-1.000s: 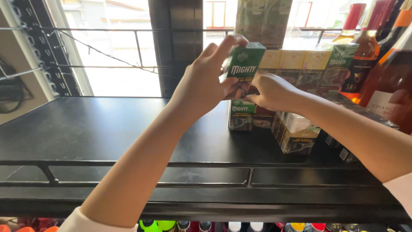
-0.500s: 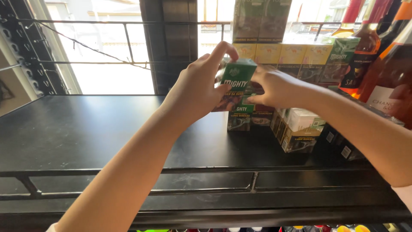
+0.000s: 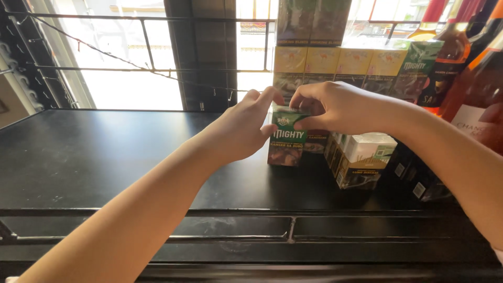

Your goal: The person is taking small boxes of cigarettes or similar items from a larger shipping box and arranging them neatly on a store shelf.

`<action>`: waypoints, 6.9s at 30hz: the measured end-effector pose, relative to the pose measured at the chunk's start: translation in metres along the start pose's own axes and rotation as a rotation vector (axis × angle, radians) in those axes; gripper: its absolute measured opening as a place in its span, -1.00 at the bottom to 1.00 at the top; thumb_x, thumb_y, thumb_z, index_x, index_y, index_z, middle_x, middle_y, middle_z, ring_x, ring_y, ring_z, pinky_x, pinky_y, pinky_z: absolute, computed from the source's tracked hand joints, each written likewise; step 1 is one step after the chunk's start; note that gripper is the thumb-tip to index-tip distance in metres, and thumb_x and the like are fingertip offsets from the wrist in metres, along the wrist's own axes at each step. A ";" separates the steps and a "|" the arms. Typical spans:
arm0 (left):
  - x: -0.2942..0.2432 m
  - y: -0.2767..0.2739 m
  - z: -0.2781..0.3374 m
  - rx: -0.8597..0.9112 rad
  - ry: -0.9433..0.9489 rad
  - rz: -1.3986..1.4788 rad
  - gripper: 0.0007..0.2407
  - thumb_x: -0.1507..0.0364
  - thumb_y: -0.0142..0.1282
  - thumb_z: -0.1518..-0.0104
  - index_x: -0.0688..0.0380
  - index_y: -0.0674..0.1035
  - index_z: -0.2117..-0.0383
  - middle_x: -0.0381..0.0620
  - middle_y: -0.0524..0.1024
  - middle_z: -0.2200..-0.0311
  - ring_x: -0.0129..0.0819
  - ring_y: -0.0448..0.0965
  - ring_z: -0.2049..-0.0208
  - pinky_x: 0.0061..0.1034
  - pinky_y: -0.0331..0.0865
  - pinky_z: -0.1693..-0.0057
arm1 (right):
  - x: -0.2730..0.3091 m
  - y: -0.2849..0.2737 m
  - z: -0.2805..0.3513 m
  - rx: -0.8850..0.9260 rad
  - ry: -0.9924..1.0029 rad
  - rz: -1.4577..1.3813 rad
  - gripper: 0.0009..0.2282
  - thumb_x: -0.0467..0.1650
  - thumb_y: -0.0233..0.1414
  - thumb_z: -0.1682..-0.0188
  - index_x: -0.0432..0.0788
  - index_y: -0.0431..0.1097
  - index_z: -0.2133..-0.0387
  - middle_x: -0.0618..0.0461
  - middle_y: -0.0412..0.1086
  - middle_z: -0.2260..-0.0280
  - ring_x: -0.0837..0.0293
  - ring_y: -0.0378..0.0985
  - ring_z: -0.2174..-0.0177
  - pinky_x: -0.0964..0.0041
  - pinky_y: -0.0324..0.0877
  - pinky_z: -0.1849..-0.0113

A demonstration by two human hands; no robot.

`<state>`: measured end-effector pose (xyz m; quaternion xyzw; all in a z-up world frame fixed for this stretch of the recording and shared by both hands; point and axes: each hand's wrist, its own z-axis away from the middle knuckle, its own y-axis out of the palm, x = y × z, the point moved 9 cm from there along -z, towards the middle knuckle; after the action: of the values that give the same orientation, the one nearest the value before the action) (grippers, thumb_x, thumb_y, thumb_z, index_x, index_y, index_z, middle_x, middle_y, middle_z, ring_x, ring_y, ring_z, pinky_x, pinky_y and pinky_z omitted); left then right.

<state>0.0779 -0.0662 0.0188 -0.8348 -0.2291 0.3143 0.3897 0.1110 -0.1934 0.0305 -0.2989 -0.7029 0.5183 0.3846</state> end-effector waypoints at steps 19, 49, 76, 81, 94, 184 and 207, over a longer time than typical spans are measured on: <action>0.031 0.027 0.004 0.303 -0.152 -0.267 -0.40 0.34 -0.04 -0.23 -0.10 0.01 -0.42 -0.07 0.24 -0.31 -0.15 0.26 -0.31 -0.30 0.21 -0.31 | -0.002 0.007 -0.004 -0.095 0.092 0.199 -0.51 -0.14 0.27 0.14 -0.08 0.29 0.03 -0.04 0.30 0.13 0.05 0.48 0.13 0.06 0.41 0.11; -0.018 -0.067 0.034 -0.271 0.027 -0.418 -0.63 0.34 0.16 -0.21 0.18 0.44 -0.10 0.09 0.54 0.09 0.02 0.59 0.07 -0.09 0.44 0.00 | 0.053 -0.054 0.049 -0.432 -0.305 0.241 -0.72 -0.21 0.04 -0.13 -0.16 0.44 0.10 -0.01 0.56 0.32 0.15 0.61 0.40 0.23 0.52 0.29; 0.012 0.202 0.787 -0.190 -1.072 -0.018 -0.83 0.34 0.13 -0.15 0.03 0.63 0.18 -0.01 0.64 0.20 -0.03 0.62 0.16 -0.22 0.45 0.02 | 0.307 0.657 0.281 0.897 -0.751 -0.468 -0.82 -0.34 0.04 -0.06 -0.13 0.46 0.15 -0.01 0.48 0.33 0.05 0.60 0.30 0.15 0.47 0.23; -0.006 0.359 0.895 -0.151 -1.503 0.437 -0.76 0.33 0.04 -0.19 0.06 0.62 0.08 0.06 0.66 0.16 -0.01 0.65 0.09 -0.23 0.49 -0.05 | 0.342 0.736 0.319 0.800 -0.939 -0.467 -0.82 -0.35 0.03 -0.07 -0.17 0.49 0.18 -0.10 0.47 0.26 -0.15 0.52 0.22 -0.02 0.42 0.20; 0.056 0.647 1.047 -1.036 -1.896 0.768 -0.61 0.28 0.29 -0.12 0.35 0.49 0.09 0.00 0.58 0.28 -0.27 0.58 0.26 -0.34 0.47 0.07 | 0.349 0.747 0.341 0.645 -0.793 -0.243 -0.84 -0.31 0.08 0.02 -0.06 0.45 0.23 0.01 0.50 0.27 -0.07 0.58 0.29 0.03 0.46 0.34; -0.060 -0.038 0.265 -0.716 0.030 0.396 -0.64 0.52 0.31 -0.17 0.26 0.37 0.00 -0.05 0.56 0.11 -0.38 0.59 0.01 -0.48 0.44 -0.16 | 0.064 -0.044 0.139 -0.668 -0.457 -0.286 -0.58 -0.43 0.18 -0.09 -0.08 0.28 -0.21 0.06 0.35 -0.04 0.25 0.49 -0.03 0.40 0.52 0.05; -0.017 -0.073 0.148 -0.686 -0.002 0.427 -0.72 0.37 0.25 -0.22 0.14 0.40 0.09 -0.07 0.65 0.15 -0.38 0.76 0.27 -0.51 0.66 0.14 | 0.020 0.013 0.035 -0.306 -0.105 0.159 -0.58 -0.31 0.27 0.13 0.15 0.39 -0.03 0.03 0.27 0.05 -0.04 0.16 -0.14 -0.06 0.16 -0.12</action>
<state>-0.0482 0.0419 0.0090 -0.9449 -0.1425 0.2943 0.0142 0.0708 -0.1909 0.0165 -0.3811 -0.7670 0.4489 0.2549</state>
